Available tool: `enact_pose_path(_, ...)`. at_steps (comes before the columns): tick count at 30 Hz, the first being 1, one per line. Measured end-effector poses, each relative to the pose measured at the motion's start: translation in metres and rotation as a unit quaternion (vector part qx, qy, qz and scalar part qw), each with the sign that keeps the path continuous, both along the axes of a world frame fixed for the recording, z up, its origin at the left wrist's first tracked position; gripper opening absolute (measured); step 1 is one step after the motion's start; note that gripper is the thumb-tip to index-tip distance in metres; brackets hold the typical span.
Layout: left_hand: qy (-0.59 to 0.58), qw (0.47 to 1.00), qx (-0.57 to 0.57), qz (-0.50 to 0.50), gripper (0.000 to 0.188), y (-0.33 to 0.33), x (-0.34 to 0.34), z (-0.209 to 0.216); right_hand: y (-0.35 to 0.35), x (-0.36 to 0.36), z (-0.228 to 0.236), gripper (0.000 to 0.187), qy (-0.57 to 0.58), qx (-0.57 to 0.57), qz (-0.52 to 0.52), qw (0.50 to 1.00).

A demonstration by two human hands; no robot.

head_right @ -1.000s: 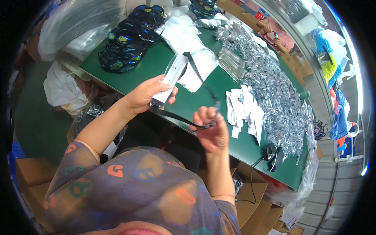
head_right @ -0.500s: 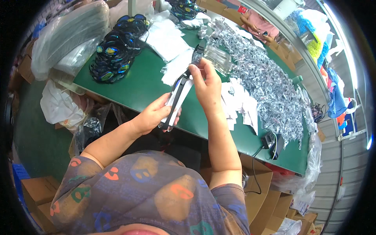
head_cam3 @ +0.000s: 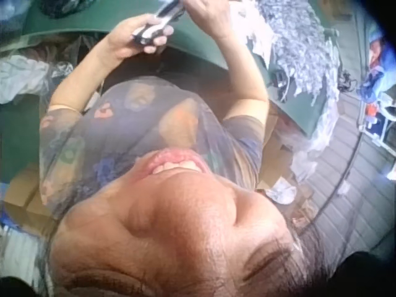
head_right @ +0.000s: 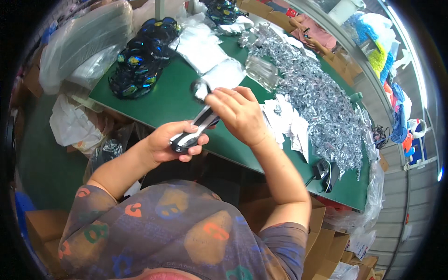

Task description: The person is packing swimming goggles into plastic bags along with instruction sheets at a factory workbench.

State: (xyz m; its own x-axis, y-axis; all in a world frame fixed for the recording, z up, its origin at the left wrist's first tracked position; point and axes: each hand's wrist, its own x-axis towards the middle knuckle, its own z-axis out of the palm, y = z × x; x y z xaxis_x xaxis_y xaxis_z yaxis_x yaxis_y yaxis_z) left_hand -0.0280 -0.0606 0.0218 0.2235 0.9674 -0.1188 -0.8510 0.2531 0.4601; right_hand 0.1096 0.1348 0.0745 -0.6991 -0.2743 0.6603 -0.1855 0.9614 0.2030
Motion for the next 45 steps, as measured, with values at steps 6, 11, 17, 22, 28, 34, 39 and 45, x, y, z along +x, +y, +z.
enact_pose_path(6,-0.025,0.997,-0.03,-0.074,0.042,-0.011,-0.008,0.003,-0.004,0.019,0.038,0.035,-0.153,0.222,0.089,0.959)
enact_pose_path(11,-0.045,0.994,0.003,-0.096,0.067,-0.01,-0.008,0.013,-0.006,0.021,0.041,0.031,-0.183,0.209,0.097,0.956)
enact_pose_path(17,0.026,0.995,-0.009,-0.097,0.038,-0.014,-0.012,0.005,-0.004,0.019,0.038,0.032,-0.264,0.127,0.104,0.95)
enact_pose_path(22,0.014,0.995,-0.017,-0.102,0.052,-0.02,-0.013,-0.011,-0.013,0.031,0.05,0.066,-0.383,-0.128,0.073,0.912)
enact_pose_path(28,-0.016,0.987,-0.039,-0.152,0.031,-0.023,0.006,-0.031,-0.081,0.039,-0.009,0.037,-0.258,-0.016,-0.016,0.966)
enact_pose_path(34,-0.042,0.969,-0.125,-0.207,0.054,-0.012,0.016,-0.057,-0.079,0.061,-0.071,0.017,-0.26,-0.204,-0.053,0.942)
enact_pose_path(39,-0.048,0.984,0.048,-0.166,0.08,0.019,0.008,-0.029,-0.013,0.094,-0.057,0.025,-0.089,-0.419,-0.189,0.884)
enact_pose_path(45,0.529,0.822,0.033,0.21,0.038,0.012,0.004,-0.059,0.072,0.16,-0.101,0.027,0.299,-0.742,-0.007,0.6)
